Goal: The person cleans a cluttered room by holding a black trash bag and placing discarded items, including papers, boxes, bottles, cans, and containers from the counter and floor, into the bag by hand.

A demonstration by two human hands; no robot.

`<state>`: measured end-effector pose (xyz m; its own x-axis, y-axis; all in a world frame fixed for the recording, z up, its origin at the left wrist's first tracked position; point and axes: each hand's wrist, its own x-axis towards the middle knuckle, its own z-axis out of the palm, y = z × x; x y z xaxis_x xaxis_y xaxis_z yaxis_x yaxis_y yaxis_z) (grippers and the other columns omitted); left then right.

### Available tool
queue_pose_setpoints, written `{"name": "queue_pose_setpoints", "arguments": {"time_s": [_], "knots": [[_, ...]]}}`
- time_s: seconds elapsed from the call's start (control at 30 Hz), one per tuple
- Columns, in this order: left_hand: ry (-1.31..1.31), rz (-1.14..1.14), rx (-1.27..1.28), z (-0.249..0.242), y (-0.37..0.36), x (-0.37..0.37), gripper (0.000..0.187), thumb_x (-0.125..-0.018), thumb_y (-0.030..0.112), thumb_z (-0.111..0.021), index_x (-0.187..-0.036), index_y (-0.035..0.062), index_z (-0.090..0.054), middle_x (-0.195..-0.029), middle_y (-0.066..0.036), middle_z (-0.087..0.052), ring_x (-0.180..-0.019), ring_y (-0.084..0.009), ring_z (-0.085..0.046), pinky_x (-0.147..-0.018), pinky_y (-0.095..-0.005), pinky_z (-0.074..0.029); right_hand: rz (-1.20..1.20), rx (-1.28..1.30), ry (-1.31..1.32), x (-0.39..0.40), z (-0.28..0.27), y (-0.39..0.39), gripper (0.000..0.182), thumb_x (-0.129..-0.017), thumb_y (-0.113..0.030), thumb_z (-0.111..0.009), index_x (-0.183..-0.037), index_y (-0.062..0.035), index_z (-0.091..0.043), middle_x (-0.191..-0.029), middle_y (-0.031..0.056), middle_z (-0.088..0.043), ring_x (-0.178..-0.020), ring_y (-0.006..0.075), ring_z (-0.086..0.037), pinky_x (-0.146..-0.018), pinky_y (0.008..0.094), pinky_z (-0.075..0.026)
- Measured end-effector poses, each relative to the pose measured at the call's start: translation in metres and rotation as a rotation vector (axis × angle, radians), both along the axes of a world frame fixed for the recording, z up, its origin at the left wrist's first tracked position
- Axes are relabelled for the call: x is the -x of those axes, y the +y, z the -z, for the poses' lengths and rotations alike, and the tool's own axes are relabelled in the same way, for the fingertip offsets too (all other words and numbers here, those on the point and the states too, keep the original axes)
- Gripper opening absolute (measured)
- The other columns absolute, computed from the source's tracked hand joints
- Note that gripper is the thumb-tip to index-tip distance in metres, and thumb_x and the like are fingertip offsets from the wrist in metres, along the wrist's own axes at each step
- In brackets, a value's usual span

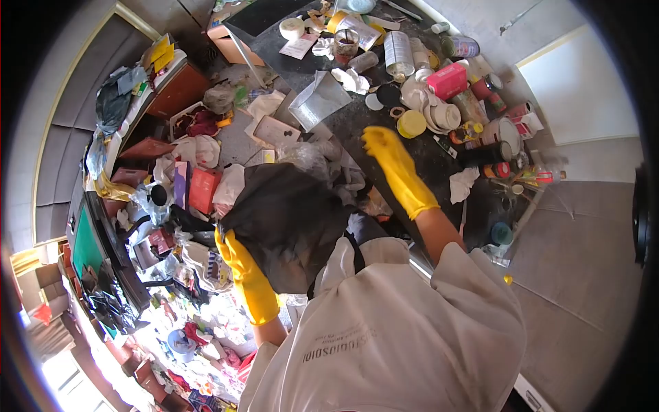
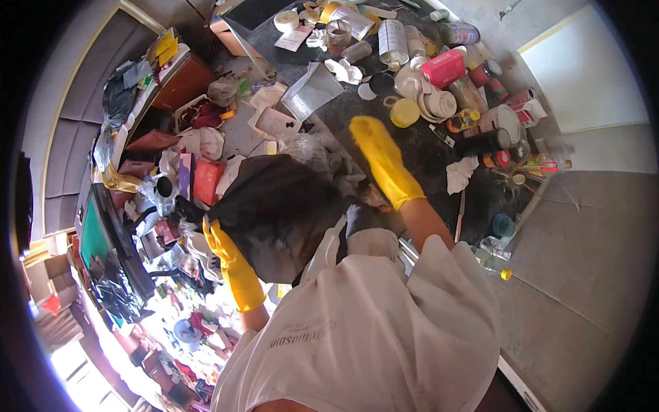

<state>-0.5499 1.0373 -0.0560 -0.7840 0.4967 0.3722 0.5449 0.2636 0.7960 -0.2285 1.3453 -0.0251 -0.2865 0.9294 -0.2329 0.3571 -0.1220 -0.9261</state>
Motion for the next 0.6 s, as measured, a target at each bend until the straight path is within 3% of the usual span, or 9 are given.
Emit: {"name": "queue_pose_setpoints", "arguments": {"time_s": [0.03,0.1,0.17,0.3,0.33,0.4,0.47,0.57,0.6], "knots": [[-0.097,-0.046,-0.007,-0.009,0.000,-0.007,0.027,-0.099,0.016,-0.052,-0.119,0.0005,-0.060,-0.119,-0.017,-0.062,-0.107,-0.0277,-0.060,-0.094,-0.0364,-0.047,0.006,-0.213,-0.281,-0.006,-0.006,0.024,0.044,-0.090,-0.029,-0.067,-0.123,-0.0009,-0.058,-0.115,0.0140,-0.065,-0.104,0.0250,-0.063,-0.090,0.0350,-0.050],[-0.289,-0.140,-0.020,-0.026,0.004,-0.023,0.028,-0.098,0.017,-0.053,-0.120,0.0009,-0.059,-0.119,-0.017,-0.062,-0.107,-0.0271,-0.060,-0.094,-0.0362,-0.047,0.003,-0.548,-0.498,-0.020,0.034,0.087,0.056,-0.082,-0.029,-0.074,-0.125,0.0008,-0.056,-0.119,0.0199,-0.063,-0.112,0.0344,-0.060,-0.096,0.0408,-0.047],[-0.389,-0.225,-0.024,-0.039,0.011,-0.034,0.030,-0.097,0.018,-0.054,-0.121,0.0013,-0.059,-0.120,-0.016,-0.062,-0.107,-0.0266,-0.060,-0.095,-0.0360,-0.047,-0.038,-0.727,-0.652,-0.027,0.053,0.135,0.070,-0.075,-0.032,-0.079,-0.130,0.0007,-0.051,-0.126,0.0228,-0.059,-0.119,0.0384,-0.055,-0.100,0.0433,-0.044],[-0.502,-0.367,-0.031,-0.058,0.032,-0.050,0.033,-0.096,0.020,-0.055,-0.124,0.0021,-0.059,-0.121,-0.016,-0.062,-0.107,-0.0255,-0.060,-0.095,-0.0356,-0.046,-0.142,-0.662,-0.902,-0.020,0.075,0.197,0.084,-0.069,-0.033,-0.080,-0.137,0.0001,-0.044,-0.133,0.0257,-0.053,-0.123,0.0371,-0.053,-0.102,0.0434,-0.042],[-0.532,-0.396,-0.037,-0.064,0.037,-0.053,0.034,-0.096,0.021,-0.056,-0.124,0.0023,-0.059,-0.121,-0.016,-0.062,-0.107,-0.0252,-0.060,-0.095,-0.0355,-0.046,-0.153,-0.586,-0.916,-0.018,0.078,0.202,0.067,-0.076,-0.031,-0.074,-0.133,-0.0040,-0.052,-0.127,0.0234,-0.058,-0.118,0.0368,-0.056,-0.100,0.0442,-0.044],[-0.594,-0.448,-0.051,-0.075,0.048,-0.057,0.036,-0.095,0.022,-0.057,-0.125,0.0027,-0.059,-0.122,-0.015,-0.062,-0.107,-0.0246,-0.060,-0.095,-0.0353,-0.046,-0.184,-0.337,-1.086,-0.009,0.077,0.216,0.053,-0.081,-0.030,-0.068,-0.127,-0.0072,-0.057,-0.120,0.0207,-0.063,-0.112,0.0371,-0.060,-0.097,0.0452,-0.046],[-0.603,-0.484,-0.053,-0.082,0.053,-0.056,0.038,-0.094,0.023,-0.058,-0.127,0.0031,-0.059,-0.122,-0.015,-0.063,-0.107,-0.0241,-0.060,-0.095,-0.0351,-0.046,-0.172,-0.329,-1.079,-0.004,0.084,0.218,0.044,-0.085,-0.031,-0.064,-0.123,-0.0099,-0.062,-0.115,0.0183,-0.066,-0.108,0.0375,-0.062,-0.093,0.0463,-0.048],[-0.413,-0.392,-0.018,-0.070,0.042,-0.048,0.036,-0.095,0.020,-0.056,-0.126,0.0021,-0.059,-0.120,-0.015,-0.063,-0.107,-0.0228,-0.060,-0.095,-0.0332,-0.047,-0.063,-0.629,-0.779,-0.019,0.105,0.210,0.038,-0.087,-0.035,-0.061,-0.118,-0.0131,-0.065,-0.112,0.0152,-0.068,-0.103,0.0384,-0.064,-0.088,0.0481,-0.050],[-0.508,-0.354,-0.128,-0.090,0.058,-0.052,0.034,-0.096,0.019,-0.055,-0.126,0.0013,-0.059,-0.119,-0.013,-0.063,-0.107,-0.0213,-0.060,-0.095,-0.0319,-0.047,-0.126,-0.491,-0.627,-0.008,0.095,0.202,0.041,-0.087,-0.036,-0.062,-0.119,-0.0118,-0.065,-0.114,0.0162,-0.068,-0.105,0.0385,-0.063,-0.089,0.0475,-0.050]]}}
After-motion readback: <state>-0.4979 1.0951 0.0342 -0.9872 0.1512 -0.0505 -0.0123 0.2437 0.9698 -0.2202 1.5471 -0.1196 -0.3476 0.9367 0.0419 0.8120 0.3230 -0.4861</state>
